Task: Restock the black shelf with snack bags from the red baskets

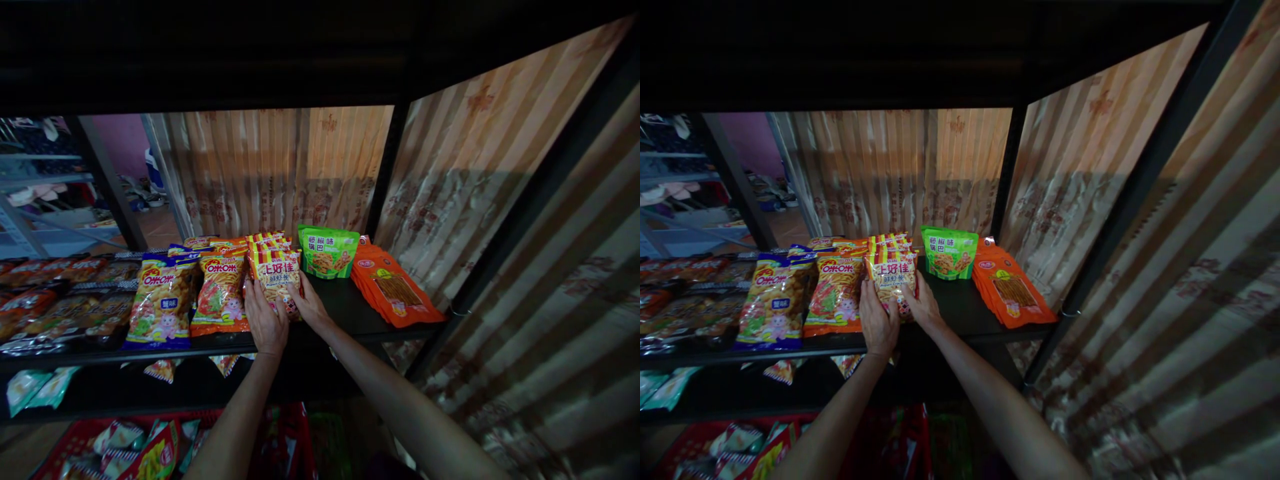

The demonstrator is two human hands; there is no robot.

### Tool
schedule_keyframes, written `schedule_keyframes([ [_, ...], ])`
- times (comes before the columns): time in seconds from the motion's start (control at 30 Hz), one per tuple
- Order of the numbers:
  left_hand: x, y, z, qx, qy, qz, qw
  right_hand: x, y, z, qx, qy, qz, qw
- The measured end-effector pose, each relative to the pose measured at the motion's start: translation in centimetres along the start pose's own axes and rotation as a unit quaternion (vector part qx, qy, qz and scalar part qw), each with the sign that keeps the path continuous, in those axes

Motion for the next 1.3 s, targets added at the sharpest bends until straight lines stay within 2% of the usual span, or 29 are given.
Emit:
schedule_keyframes([
  [0.23,-0.2,0.1,0.1,-0.006,-0.022,0.0,1.0,-0.5,-0.7,0.3,0.025,-0.007,-0.003,1.0],
  [0.43,-0.1,0.1,0.2,-0.006,0.001,-0.009,1.0,-0.2,-0.8,-0.4,-0.03,-0.015,-0.037,0.999],
  [0.53,0.0,0.0,0.1,-0.001,-0.001,-0.005,1.0,-0.2,-1.0,-0.5,-0.032,-0.018,-0.043,0.998],
  [0.73,-0.3,-0.2,-0.2,0.009,-0.028,0.002,1.0,-0.8,-2.1,-0.1,0.022,-0.054,-0.005,0.998],
  [0.87,-1.6,-1.2,0.2,0.025,-0.031,-0.008,0.999,-1.5,-2.9,0.6,0.032,-0.054,0.013,0.998],
  [1.0,-4.0,-4.9,1.1,0.077,-0.053,-0.042,0.995,-2.1,-4.5,-0.1,-0.043,-0.022,0.089,0.995],
  [1.07,-5.4,-7.9,1.2,0.097,-0.07,-0.072,0.99,-2.3,-6.3,-1.6,-0.097,-0.007,0.127,0.987],
  [1.13,-6.4,-11.6,0.8,0.116,-0.079,-0.112,0.984,-2.2,-8.8,-3.0,-0.135,0.0,0.14,0.981],
  [1.2,-7.1,-15.5,-0.3,0.119,-0.077,-0.164,0.976,-1.6,-11.8,-3.9,-0.162,0.007,0.116,0.98],
  [1.27,-7.3,-19.3,-2.2,0.079,-0.058,-0.216,0.971,-0.4,-14.8,-3.7,-0.162,0.023,0.057,0.985],
  [1.3,-7.6,-21.0,-3.4,0.052,-0.047,-0.22,0.973,0.5,-16.1,-3.1,-0.145,0.027,0.014,0.989],
])
Point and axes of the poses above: each hand's wrist, its own y-axis towards the middle knuckle, its own x-axis out of the palm, z = x × y, the point moved 4 cm from there along y, towards the middle knuckle, and after that the axes turned 5 degrees about -x, right-handed, at the moved point
